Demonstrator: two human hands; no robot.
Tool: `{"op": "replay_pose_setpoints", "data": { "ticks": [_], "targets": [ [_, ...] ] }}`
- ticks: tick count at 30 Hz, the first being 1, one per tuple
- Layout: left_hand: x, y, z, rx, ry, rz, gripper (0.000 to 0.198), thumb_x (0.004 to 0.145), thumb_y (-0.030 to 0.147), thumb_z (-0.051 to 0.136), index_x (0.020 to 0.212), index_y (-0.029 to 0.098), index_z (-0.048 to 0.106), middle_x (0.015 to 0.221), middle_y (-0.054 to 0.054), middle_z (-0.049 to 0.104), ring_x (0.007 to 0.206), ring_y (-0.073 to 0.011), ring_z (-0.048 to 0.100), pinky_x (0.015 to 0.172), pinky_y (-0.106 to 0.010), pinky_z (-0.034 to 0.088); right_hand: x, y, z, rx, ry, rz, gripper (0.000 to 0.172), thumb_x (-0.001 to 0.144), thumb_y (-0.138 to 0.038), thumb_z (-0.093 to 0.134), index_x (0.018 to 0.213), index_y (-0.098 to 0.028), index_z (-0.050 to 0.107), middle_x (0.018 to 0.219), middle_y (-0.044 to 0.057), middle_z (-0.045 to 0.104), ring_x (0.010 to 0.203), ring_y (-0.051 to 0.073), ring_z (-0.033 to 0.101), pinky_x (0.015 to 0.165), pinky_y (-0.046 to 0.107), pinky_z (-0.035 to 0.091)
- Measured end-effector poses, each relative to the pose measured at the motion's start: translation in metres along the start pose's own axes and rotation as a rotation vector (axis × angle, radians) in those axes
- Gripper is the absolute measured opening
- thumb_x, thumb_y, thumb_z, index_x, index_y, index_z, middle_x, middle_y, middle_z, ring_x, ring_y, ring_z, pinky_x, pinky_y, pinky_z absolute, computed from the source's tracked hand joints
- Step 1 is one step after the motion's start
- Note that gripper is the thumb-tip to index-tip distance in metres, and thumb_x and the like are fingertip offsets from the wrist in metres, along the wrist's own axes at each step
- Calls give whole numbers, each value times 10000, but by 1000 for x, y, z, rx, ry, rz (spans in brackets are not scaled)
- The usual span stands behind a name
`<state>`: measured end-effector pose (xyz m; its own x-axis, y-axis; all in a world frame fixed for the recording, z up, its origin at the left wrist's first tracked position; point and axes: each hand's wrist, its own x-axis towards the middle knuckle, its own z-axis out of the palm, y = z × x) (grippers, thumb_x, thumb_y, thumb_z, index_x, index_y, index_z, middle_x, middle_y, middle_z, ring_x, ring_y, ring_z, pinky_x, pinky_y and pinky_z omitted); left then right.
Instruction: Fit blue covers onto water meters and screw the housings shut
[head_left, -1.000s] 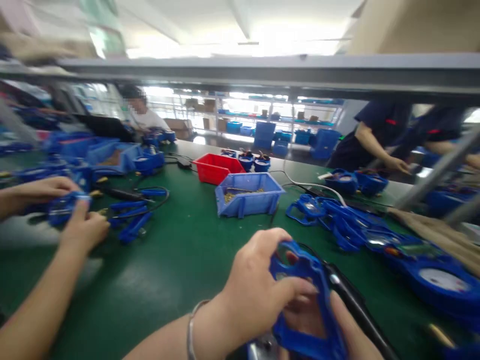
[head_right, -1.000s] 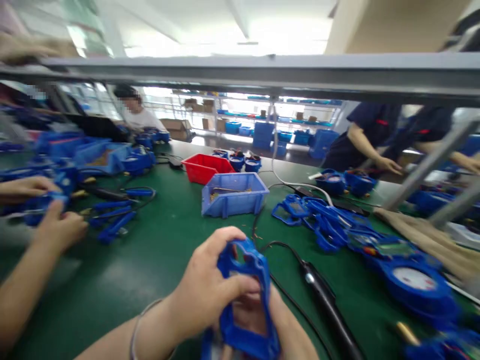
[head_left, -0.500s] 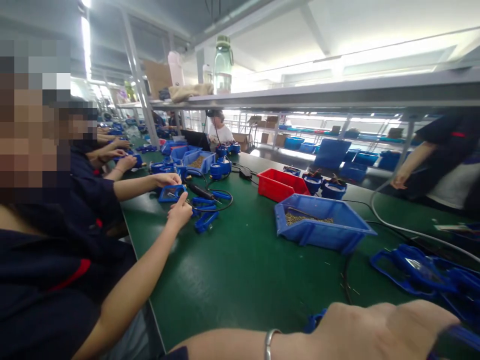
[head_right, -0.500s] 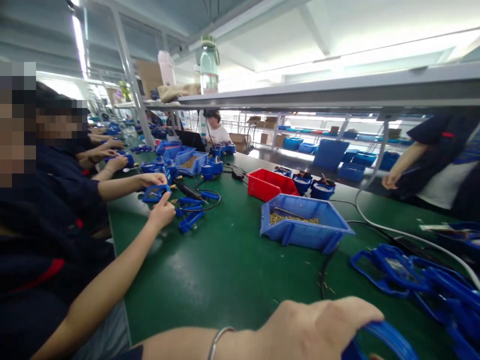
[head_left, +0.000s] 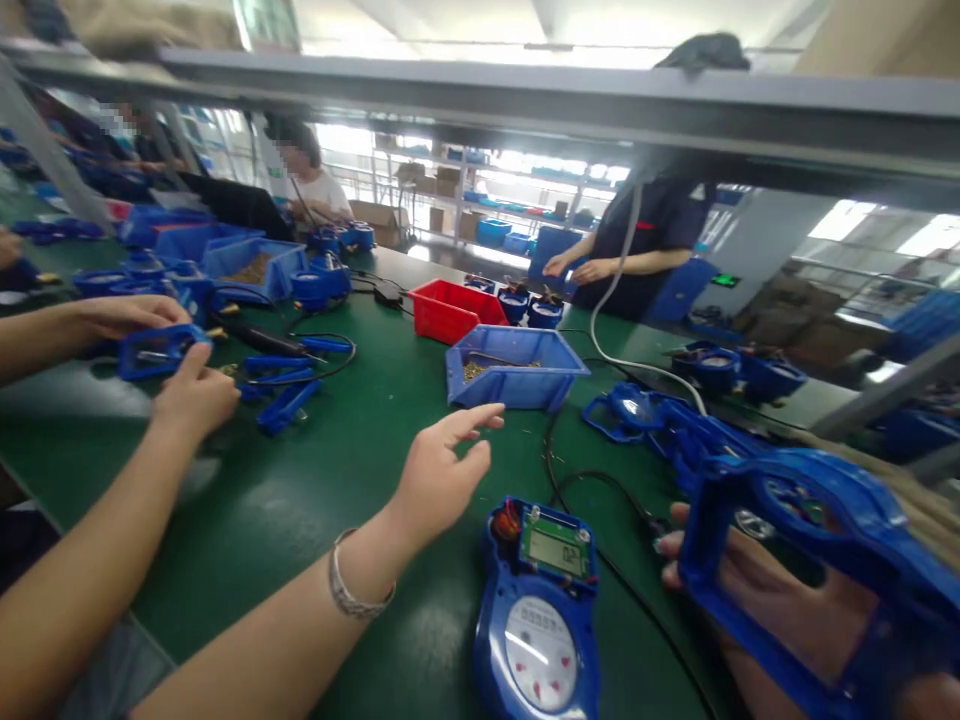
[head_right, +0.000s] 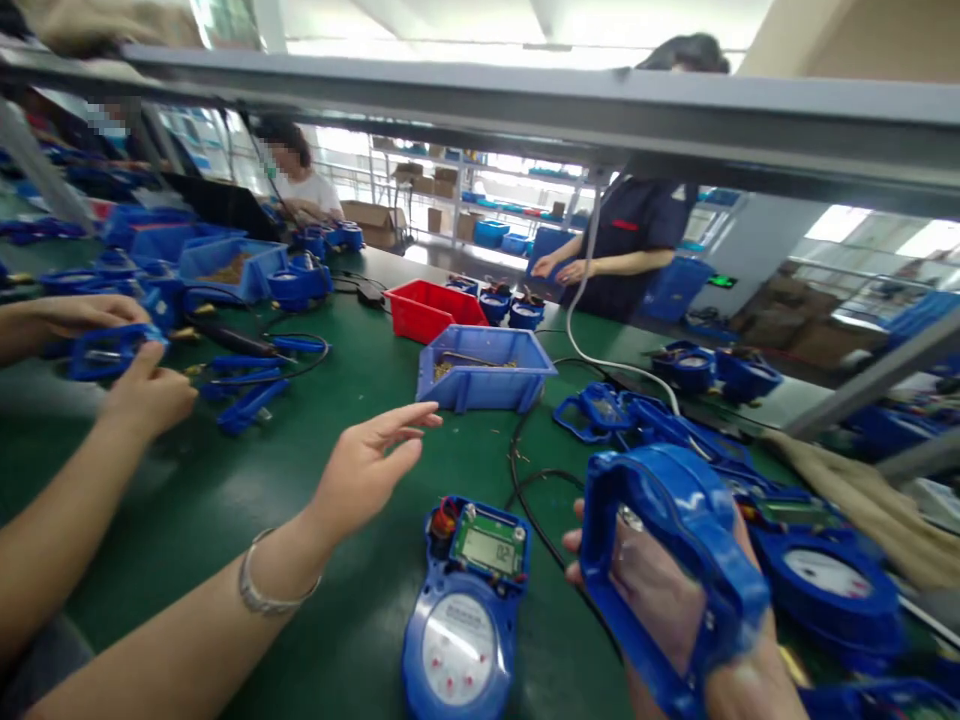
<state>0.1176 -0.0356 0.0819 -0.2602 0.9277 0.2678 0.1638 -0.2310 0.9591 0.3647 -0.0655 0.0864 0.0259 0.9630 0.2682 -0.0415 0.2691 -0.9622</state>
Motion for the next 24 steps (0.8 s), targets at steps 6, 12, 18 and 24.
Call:
{"op": "replay_pose_setpoints", "data": {
  "ticks": [6, 12, 18, 24],
  "targets": [
    [-22, -56, 16, -241, -104, -441, 434, 800, 369, 579, 1134, 92, 585, 1169, -151, 617, 1098, -232, 558, 908, -324, 439, 1, -11, 12, 114, 10, 61, 632, 699, -461, 660, 1278, -291, 471, 1225, 120, 550, 1055, 337, 557, 896, 501, 435],
    [-36, -66, 21, -551, -291, -681, 475, 838, 475, 512, 1097, 87, 600, 1024, -146, 675, 958, -235, 618, 879, -360, 454, 8, 1, 15, 77, -1, 108, 600, 629, -487, 754, 1148, -273, 544, 1163, 103, 568, 1072, 310, 534, 889, 459, 455],
    [-36, -59, 6, 8, -14, -69, 104, 732, 246, 684, 821, 196, 703, 881, -51, 675, 889, -194, 603, 855, -309, 465, 9, 2, 21, 65, 8, 121, 594, 630, -486, 756, 1144, -267, 553, 1150, 102, 573, 1072, 307, 538, 867, 439, 480],
    [-38, -60, 4, 296, 6, 619, 182, 761, 143, 651, 938, 178, 679, 826, -55, 704, 768, -158, 642, 705, -268, 544, 12, 18, 30, 133, -50, 97, 528, 677, -459, 716, 1120, -214, 568, 1074, 93, 621, 951, 244, 611, 835, 359, 507]
  ]
}}
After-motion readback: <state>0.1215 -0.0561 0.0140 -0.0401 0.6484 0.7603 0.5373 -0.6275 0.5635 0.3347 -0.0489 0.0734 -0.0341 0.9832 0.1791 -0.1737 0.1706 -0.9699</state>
